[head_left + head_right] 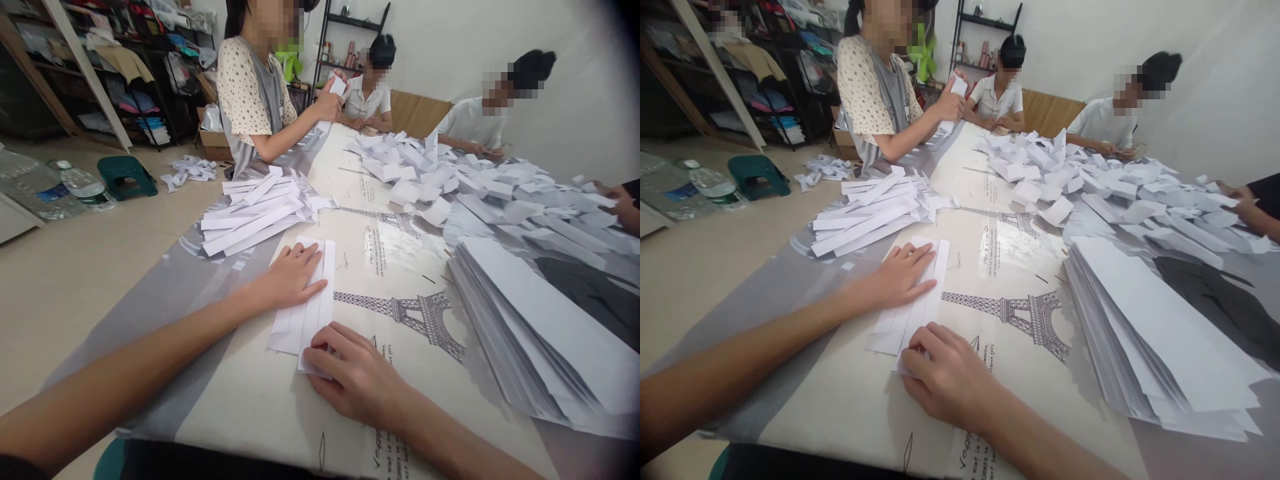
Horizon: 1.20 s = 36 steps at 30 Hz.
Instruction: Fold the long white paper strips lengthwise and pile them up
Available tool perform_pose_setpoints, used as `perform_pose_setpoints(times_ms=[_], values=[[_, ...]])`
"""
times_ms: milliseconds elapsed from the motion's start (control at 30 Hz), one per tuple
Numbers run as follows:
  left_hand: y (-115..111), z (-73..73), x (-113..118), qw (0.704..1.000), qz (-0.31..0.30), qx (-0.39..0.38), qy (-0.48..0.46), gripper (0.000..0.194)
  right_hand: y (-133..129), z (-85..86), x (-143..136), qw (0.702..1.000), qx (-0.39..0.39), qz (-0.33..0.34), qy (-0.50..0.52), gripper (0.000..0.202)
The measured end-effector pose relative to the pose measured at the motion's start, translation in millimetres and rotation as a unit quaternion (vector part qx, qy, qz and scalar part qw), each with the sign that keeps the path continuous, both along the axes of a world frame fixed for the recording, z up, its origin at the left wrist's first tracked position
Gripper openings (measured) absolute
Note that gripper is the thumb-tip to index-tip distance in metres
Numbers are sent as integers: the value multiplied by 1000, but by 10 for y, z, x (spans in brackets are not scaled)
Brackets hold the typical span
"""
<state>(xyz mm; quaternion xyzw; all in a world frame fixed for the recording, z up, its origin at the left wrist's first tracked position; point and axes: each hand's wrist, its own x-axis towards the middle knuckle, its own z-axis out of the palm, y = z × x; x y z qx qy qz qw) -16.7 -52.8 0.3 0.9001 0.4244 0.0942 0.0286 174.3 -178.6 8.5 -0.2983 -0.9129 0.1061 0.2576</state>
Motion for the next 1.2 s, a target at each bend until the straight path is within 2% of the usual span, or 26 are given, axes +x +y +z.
perform_pose_setpoints(times_ms=[233,333,467,533,633,967,1067,1200], values=[[-16,39,13,1000,6,-4,16,61,26,-31,-46,987,-137,-36,77,13],[-12,33,12,1000,3,3,19,61,40,-5,-70,975,-194,-73,77,13],[-7,24,12,1000,1,6,10,61,53,37,-78,965,-228,-113,66,6],[-9,25,13,1000,2,1,10,60,63,53,-65,961,-237,-118,76,14],[-11,25,15,1000,3,-3,6,60,81,66,-40,963,-238,-95,82,6],[-20,36,9,1000,0,12,12,58,93,61,-82,958,-263,-88,71,9],[-21,41,12,1000,-2,14,13,58,80,68,-82,961,-253,-84,65,10],[-27,52,18,1000,0,5,10,58,76,59,-58,971,-233,-49,35,4]])
